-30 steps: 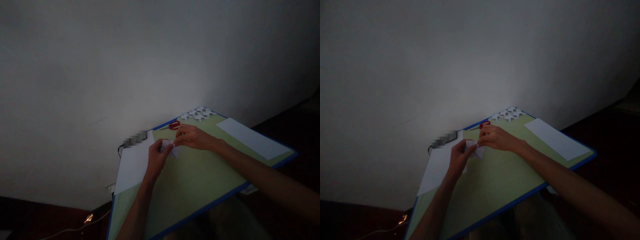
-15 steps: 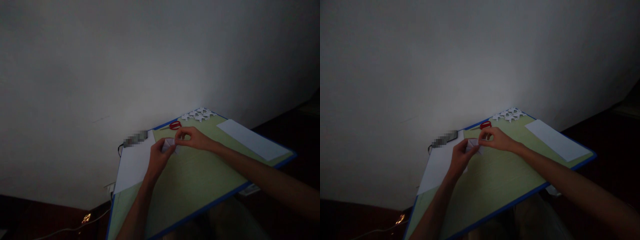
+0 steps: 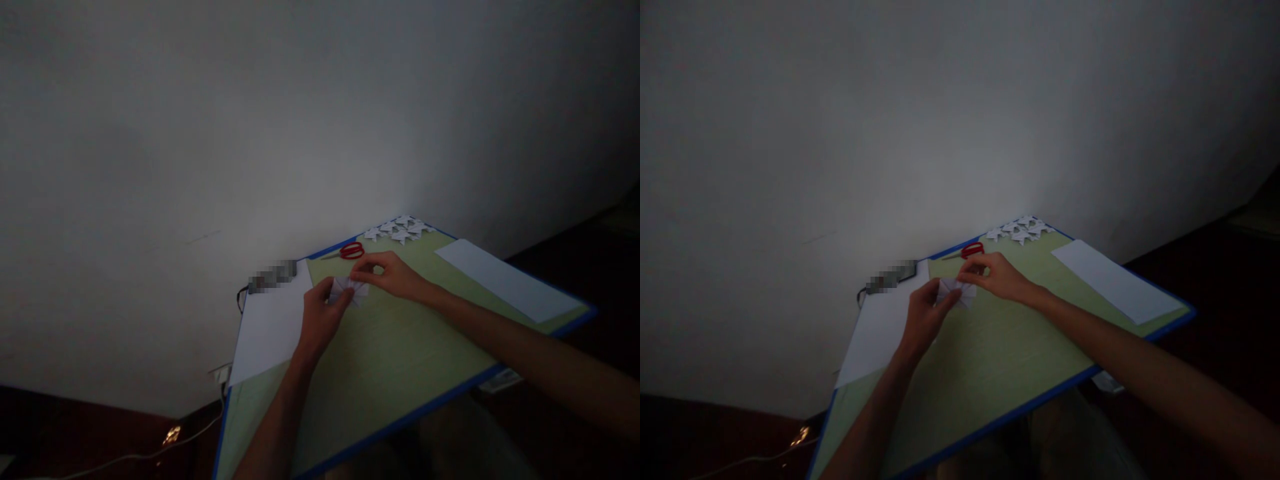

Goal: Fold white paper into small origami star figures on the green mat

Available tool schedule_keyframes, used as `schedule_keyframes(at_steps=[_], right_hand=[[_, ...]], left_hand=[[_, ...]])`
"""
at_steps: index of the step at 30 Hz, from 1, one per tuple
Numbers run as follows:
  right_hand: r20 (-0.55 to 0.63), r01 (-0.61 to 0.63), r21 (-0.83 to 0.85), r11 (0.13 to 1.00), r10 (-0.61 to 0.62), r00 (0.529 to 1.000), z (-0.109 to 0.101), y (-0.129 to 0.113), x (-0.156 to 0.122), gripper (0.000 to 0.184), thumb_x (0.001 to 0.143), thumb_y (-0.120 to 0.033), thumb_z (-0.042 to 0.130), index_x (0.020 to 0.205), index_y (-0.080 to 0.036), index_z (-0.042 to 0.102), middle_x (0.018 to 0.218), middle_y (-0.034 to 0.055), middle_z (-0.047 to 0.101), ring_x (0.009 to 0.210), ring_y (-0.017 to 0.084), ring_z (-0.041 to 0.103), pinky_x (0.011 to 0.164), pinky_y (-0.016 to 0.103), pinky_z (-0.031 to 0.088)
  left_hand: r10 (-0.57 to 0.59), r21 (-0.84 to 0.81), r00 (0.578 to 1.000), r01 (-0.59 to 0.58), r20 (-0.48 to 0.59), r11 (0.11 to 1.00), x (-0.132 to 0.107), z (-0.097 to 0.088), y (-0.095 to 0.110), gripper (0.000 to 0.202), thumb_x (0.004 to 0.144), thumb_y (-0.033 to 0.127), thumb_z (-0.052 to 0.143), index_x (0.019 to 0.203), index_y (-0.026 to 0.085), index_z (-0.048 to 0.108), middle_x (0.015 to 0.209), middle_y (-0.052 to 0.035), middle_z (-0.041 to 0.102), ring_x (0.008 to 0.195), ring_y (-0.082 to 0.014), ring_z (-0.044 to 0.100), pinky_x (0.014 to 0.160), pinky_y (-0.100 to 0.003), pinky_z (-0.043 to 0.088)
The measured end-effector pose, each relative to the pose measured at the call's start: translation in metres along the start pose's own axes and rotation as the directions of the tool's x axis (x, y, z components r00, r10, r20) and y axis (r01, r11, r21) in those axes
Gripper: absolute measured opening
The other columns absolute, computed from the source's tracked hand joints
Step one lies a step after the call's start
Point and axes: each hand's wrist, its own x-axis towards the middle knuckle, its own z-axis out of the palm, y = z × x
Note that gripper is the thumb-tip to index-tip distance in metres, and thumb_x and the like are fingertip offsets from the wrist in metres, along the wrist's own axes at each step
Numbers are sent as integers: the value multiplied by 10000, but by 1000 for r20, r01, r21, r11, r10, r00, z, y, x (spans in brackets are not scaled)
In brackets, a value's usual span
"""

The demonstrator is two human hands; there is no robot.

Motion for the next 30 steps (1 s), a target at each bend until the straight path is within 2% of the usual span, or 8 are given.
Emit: schedule_keyframes(at_steps=[6, 19, 24, 26, 30], right_hand=[[-36, 54, -54, 997, -56, 998, 4, 2, -2, 209, 878, -373, 697, 834, -169, 719, 765, 23, 703, 706, 142, 608, 666, 268, 454], [-36, -5, 14, 1000, 5, 999, 8, 2, -2, 230, 863, -393, 704, 829, -167, 723, 748, 26, 708, 678, 140, 608, 640, 262, 457], [-42, 0, -1, 1000, 0, 999, 6, 2, -2, 305, 868, -465, 690, 820, -164, 707, 749, 28, 698, 678, 143, 598, 630, 262, 450], [-56, 16, -17, 1000, -17, 998, 5, 1, -2, 318, 875, -477, 681, 822, -164, 700, 758, 32, 695, 683, 145, 594, 637, 266, 452], [-79, 38, -37, 999, -41, 996, 5, 0, -1, 317, 884, -480, 671, 825, -169, 694, 759, 32, 688, 687, 147, 590, 643, 272, 457]], left_hand=[[-28, -52, 1000, 28, 7, 998, 1, 1, -1, 259, 769, 397, 763, 887, 170, 722, 810, -19, 715, 711, -157, 614, 657, -262, 477], [-55, -29, 998, 55, 0, 998, 2, -2, -9, 252, 767, 397, 764, 867, 165, 770, 816, -40, 750, 733, -183, 647, 688, -284, 493], [-55, -137, 997, 63, 63, 989, 3, -1, -10, 263, 764, 387, 767, 902, 163, 746, 828, -30, 729, 738, -166, 630, 706, -275, 489], [-68, -194, 993, 86, 95, 977, 3, -1, -7, 253, 783, 384, 740, 908, 165, 738, 836, -23, 719, 747, -161, 621, 710, -269, 483], [-88, -181, 994, 98, 60, 979, 2, -2, 0, 262, 848, 414, 650, 803, 165, 716, 765, -9, 678, 718, -154, 583, 664, -253, 450]])
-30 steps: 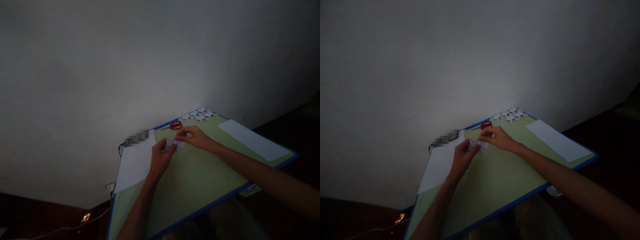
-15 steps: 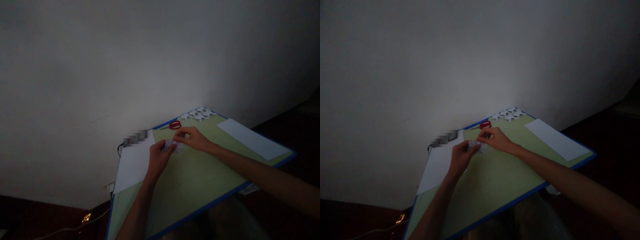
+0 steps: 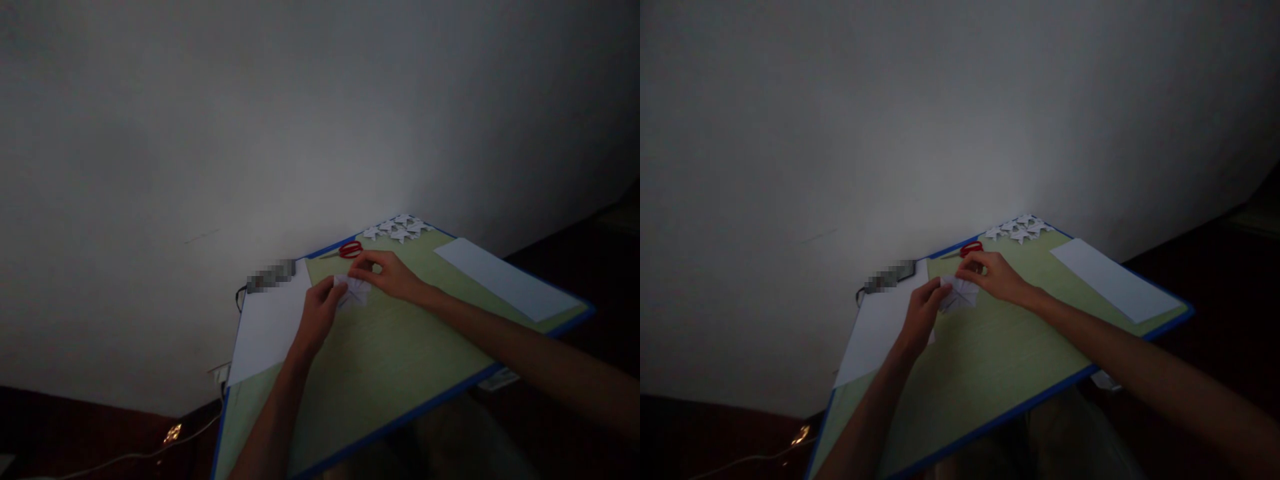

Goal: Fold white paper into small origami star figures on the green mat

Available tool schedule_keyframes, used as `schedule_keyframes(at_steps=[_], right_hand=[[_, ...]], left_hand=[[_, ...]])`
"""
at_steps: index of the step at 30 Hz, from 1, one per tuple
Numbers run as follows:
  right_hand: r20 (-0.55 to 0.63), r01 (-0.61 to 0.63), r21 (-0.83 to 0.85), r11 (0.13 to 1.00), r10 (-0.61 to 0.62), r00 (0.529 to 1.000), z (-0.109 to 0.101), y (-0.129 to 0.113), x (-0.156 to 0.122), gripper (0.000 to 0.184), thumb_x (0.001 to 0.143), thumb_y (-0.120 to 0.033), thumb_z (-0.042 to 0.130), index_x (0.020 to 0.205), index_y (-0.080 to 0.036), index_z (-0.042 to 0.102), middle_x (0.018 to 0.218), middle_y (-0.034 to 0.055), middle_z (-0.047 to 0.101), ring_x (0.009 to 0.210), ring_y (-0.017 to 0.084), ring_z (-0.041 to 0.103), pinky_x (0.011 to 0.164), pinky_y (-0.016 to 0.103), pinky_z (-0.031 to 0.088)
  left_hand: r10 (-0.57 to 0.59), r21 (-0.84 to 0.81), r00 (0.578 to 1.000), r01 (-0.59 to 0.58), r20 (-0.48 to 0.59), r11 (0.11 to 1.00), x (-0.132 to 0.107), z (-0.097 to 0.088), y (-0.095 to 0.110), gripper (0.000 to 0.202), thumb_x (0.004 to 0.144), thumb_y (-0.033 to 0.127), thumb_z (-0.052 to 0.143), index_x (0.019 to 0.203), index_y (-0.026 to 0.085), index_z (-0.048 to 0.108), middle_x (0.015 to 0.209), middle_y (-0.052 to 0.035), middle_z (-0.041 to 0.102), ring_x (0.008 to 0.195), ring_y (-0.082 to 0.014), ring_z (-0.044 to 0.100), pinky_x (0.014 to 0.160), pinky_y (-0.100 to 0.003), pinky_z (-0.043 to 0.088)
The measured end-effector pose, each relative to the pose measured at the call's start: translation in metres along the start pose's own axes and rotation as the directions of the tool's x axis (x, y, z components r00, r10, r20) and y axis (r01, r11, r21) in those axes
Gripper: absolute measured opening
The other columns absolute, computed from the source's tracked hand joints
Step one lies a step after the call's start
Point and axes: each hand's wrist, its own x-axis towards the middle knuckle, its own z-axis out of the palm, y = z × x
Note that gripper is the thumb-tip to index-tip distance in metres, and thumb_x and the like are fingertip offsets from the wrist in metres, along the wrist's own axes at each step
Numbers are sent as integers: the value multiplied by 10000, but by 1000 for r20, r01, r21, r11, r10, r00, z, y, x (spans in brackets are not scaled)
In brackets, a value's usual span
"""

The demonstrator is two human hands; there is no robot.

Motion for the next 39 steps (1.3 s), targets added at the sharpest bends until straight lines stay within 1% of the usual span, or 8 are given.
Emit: schedule_keyframes(at_steps=[5, 9, 17, 26, 29, 32, 35, 39], right_hand=[[8, 25, -7, 1000, -25, 1000, 2, 1, -1, 247, 889, -413, 681, 837, -171, 691, 760, 26, 683, 683, 142, 586, 639, 269, 458], [11, 34, -12, 999, -34, 999, 2, 0, -2, 247, 892, -418, 677, 841, -177, 693, 778, 30, 691, 696, 145, 593, 658, 275, 474], [62, -29, 29, 999, 28, 998, 5, 0, -3, 179, 892, -336, 665, 847, -165, 692, 768, 27, 695, 692, 142, 600, 643, 263, 461], [71, -88, 89, 992, 82, 994, 5, 6, -2, 234, 887, -392, 668, 889, -165, 723, 838, 47, 731, 756, 166, 644, 686, 286, 499], [60, -90, 90, 992, 85, 995, 5, 4, -2, 236, 889, -395, 663, 896, -169, 732, 849, 52, 740, 760, 167, 653, 691, 289, 506], [87, -89, 103, 991, 80, 993, 4, 3, -4, 240, 884, -391, 668, 937, -167, 735, 859, 56, 744, 765, 166, 659, 693, 288, 508], [124, -86, 70, 994, 77, 989, 3, 2, -5, 219, 832, -349, 726, 944, -162, 726, 846, 49, 737, 757, 162, 654, 686, 284, 505], [116, -87, -20, 996, 89, 989, 1, 3, -5, 208, 796, -352, 757, 861, -161, 708, 802, 43, 718, 731, 160, 634, 668, 283, 499]], left_hand=[[-17, -31, 1000, 18, 21, 999, 0, 1, -1, 282, 773, 426, 759, 870, 163, 728, 821, -24, 702, 751, -164, 614, 713, -278, 487], [-16, 9, 1000, 16, -6, 1000, 1, 1, -6, 296, 737, 428, 797, 838, 157, 731, 772, -21, 697, 710, -157, 613, 683, -275, 486], [-60, -18, 998, 59, -12, 998, 3, -2, -11, 253, 711, 386, 804, 782, 148, 751, 757, -32, 721, 671, -159, 618, 667, -286, 486], [-75, -35, 997, 75, -20, 997, 3, -1, -7, 210, 679, 322, 804, 780, 140, 772, 746, -37, 732, 643, -159, 622, 647, -280, 473], [-80, -39, 996, 78, -42, 996, 3, -1, -8, 211, 677, 322, 804, 778, 141, 767, 728, -35, 724, 634, -160, 620, 635, -281, 475], [-88, -25, 993, 86, -75, 996, 3, -1, -8, 232, 671, 336, 811, 777, 135, 762, 706, -33, 713, 622, -158, 612, 620, -277, 468], [-96, -26, 992, 94, -85, 995, 3, -1, -6, 272, 678, 373, 816, 789, 131, 762, 717, -36, 714, 625, -154, 606, 606, -268, 452], [-88, -43, 994, 85, -67, 995, 2, -2, -6, 261, 684, 363, 814, 793, 131, 762, 730, -36, 719, 640, -160, 615, 632, -280, 468]])
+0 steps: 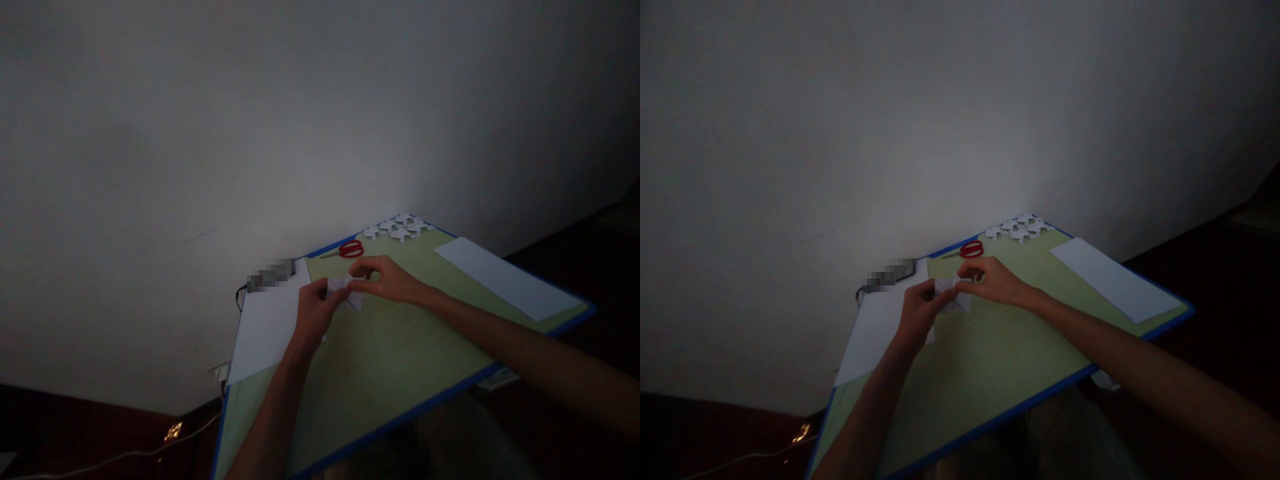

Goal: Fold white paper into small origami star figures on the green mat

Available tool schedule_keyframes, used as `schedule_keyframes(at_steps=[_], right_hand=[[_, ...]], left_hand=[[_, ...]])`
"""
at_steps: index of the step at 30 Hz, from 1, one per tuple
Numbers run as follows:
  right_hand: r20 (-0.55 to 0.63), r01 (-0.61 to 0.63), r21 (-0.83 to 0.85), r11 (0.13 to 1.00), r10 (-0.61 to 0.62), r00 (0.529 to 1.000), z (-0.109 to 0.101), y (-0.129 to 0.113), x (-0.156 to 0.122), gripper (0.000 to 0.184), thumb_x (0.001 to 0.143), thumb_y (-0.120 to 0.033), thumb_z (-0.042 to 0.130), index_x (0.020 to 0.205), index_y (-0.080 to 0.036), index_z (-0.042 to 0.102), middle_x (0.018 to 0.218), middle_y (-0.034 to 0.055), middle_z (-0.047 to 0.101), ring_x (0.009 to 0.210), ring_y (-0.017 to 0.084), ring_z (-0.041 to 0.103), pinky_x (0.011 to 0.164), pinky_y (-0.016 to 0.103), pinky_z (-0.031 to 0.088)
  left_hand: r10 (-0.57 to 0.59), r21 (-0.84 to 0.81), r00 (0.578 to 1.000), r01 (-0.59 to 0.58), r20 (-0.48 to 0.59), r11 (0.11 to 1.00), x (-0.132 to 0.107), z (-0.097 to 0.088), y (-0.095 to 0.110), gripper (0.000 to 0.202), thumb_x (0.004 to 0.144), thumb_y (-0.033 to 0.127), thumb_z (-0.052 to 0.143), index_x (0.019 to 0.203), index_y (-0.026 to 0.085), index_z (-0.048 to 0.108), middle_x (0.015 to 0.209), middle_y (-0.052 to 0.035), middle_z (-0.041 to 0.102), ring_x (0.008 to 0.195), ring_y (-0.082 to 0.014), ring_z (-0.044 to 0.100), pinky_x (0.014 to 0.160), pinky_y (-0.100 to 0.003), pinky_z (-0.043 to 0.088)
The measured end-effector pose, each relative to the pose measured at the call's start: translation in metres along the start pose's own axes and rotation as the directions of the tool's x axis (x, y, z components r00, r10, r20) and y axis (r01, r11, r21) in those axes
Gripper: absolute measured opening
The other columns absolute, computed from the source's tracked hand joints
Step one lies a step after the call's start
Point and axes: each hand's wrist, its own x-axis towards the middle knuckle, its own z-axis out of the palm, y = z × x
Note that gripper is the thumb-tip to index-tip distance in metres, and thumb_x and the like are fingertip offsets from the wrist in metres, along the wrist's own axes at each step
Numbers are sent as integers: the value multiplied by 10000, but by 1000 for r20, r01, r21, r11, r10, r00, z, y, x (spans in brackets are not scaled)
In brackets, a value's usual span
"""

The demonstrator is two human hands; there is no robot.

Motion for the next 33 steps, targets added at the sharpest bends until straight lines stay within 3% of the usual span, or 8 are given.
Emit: schedule_keyframes(at_steps=[7, 13, 21, 33], right_hand=[[51, 19, -10, 1000, -18, 999, -3, 0, 1, 246, 819, -399, 736, 800, -154, 723, 726, 42, 707, 689, 162, 620, 654, 285, 485], [58, 63, -34, 997, -61, 996, -2, 5, 1, 201, 884, -300, 635, 823, -146, 748, 770, 50, 740, 715, 160, 645, 690, 277, 487], [5, 92, -13, 996, -92, 996, 1, 3, 1, 144, 867, -273, 650, 803, -156, 704, 773, 39, 715, 729, 155, 626, 709, 280, 489], [37, 44, 61, 997, -47, 998, -1, 1, 2, 248, 890, -390, 668, 835, -152, 710, 788, 45, 705, 752, 165, 626, 705, 286, 478]], left_hand=[[-10, -24, 999, 11, 38, 1000, 0, -2, 0, 237, 668, 327, 816, 787, 129, 761, 743, -46, 730, 655, -175, 634, 654, -296, 486], [-2, -23, 999, 3, 41, 1000, 2, -5, -4, 238, 651, 312, 833, 790, 132, 763, 735, -32, 729, 661, -173, 638, 661, -289, 485], [-38, -73, 998, 41, 40, 996, 0, -3, 1, 270, 627, 322, 862, 813, 143, 784, 802, -58, 762, 702, -190, 666, 691, -305, 505], [6, -22, 998, -4, 60, 1000, 2, -1, -6, 278, 674, 374, 846, 806, 145, 762, 767, -41, 735, 677, -161, 632, 662, -280, 480]])
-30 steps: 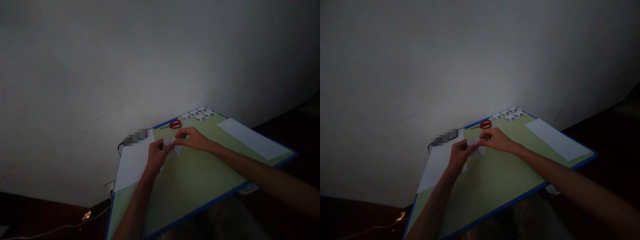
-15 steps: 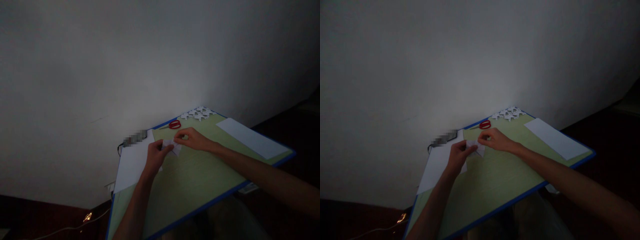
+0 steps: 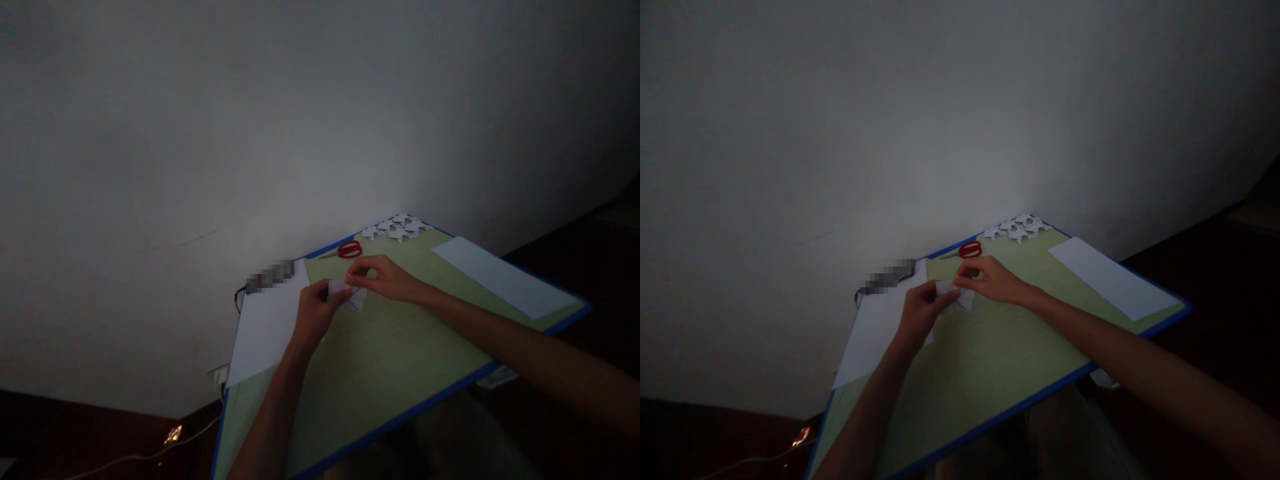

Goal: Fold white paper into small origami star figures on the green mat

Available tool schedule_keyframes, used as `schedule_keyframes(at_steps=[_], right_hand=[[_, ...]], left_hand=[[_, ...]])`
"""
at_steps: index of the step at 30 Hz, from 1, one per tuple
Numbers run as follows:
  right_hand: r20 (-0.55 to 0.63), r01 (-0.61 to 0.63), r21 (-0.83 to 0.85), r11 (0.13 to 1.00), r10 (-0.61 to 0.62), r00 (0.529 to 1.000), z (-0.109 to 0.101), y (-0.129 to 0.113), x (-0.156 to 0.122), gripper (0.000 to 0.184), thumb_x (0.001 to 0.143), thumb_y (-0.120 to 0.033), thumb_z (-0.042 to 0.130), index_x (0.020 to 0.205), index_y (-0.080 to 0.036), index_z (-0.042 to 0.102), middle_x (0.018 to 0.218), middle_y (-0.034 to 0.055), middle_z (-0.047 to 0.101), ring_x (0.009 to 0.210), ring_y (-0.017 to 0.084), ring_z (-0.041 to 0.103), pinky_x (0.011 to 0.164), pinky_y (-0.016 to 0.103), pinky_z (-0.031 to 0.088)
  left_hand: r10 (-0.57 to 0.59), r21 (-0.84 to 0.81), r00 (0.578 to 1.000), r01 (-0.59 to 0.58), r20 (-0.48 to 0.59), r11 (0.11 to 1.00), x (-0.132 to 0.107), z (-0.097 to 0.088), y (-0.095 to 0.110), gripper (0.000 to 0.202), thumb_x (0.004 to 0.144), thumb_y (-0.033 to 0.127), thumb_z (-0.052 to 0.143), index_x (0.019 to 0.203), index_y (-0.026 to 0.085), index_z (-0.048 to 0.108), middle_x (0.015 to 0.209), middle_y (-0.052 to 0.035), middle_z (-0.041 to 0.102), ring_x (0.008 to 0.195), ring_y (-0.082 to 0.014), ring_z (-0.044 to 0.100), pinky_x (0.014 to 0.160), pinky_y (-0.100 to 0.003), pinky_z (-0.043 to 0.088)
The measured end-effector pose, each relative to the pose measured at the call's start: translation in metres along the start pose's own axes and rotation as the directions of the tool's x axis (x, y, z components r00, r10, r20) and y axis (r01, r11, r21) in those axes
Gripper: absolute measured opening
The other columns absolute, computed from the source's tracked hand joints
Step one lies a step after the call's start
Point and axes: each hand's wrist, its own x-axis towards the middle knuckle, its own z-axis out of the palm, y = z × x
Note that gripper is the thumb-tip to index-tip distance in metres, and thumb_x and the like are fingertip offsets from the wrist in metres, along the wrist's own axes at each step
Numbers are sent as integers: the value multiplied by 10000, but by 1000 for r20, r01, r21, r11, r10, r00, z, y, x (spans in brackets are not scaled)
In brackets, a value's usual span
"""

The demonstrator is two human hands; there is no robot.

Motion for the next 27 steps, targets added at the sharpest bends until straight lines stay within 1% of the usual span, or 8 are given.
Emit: schedule_keyframes(at_steps=[3, 9, 13, 17, 21, 23, 27], right_hand=[[6, -25, 2, 1000, 25, 1000, 0, 1, 1, 251, 902, -391, 647, 841, -154, 706, 769, 41, 698, 728, 163, 621, 669, 278, 470], [-4, -11, -28, 1000, 11, 1000, 3, 0, 1, 280, 889, -423, 662, 796, -159, 680, 730, 30, 677, 693, 153, 599, 668, 280, 468], [-6, -20, 2, 1000, 20, 1000, 4, 0, 0, 272, 895, -414, 652, 815, -157, 691, 748, 31, 682, 702, 154, 601, 662, 279, 464], [11, -14, 46, 999, 14, 1000, 1, 1, -1, 244, 894, -398, 657, 874, -159, 703, 805, 37, 700, 737, 153, 618, 693, 283, 479], [26, -11, 32, 999, 10, 1000, -2, 0, -1, 251, 870, -407, 688, 842, -159, 703, 763, 32, 689, 706, 150, 605, 679, 283, 474], [26, -14, 31, 999, 13, 1000, -1, -1, -1, 269, 873, -423, 682, 839, -157, 706, 762, 36, 692, 704, 152, 605, 678, 287, 475], [37, -24, 40, 999, 22, 999, 0, -3, -1, 289, 870, -445, 682, 850, -158, 711, 779, 41, 701, 718, 159, 612, 687, 294, 484]], left_hand=[[7, 18, 1000, -7, -4, 1000, 0, 0, 0, 289, 686, 391, 839, 808, 143, 754, 760, -40, 726, 672, -157, 624, 653, -275, 475], [-1, 13, 1000, 0, 25, 1000, -2, 2, 1, 333, 704, 407, 832, 878, 133, 758, 813, -71, 747, 695, -170, 648, 652, -273, 484], [-6, 11, 1000, 5, 28, 1000, -2, 1, 1, 312, 701, 388, 835, 854, 127, 760, 798, -76, 750, 689, -175, 655, 661, -281, 498], [7, -38, 1000, -6, 29, 999, -2, 1, 1, 283, 700, 359, 838, 854, 134, 761, 804, -77, 754, 706, -181, 668, 682, -288, 509], [15, -67, 999, -12, 36, 998, -3, 2, 1, 277, 707, 356, 832, 867, 138, 767, 826, -80, 760, 720, -188, 676, 700, -299, 517], [27, -54, 999, -25, 27, 998, -3, 2, 0, 271, 711, 355, 826, 868, 141, 770, 833, -78, 762, 722, -188, 676, 703, -300, 518], [41, 28, 999, -40, -24, 999, -2, 3, 0, 260, 716, 353, 813, 858, 139, 775, 797, -68, 756, 691, -183, 666, 681, -293, 510]])
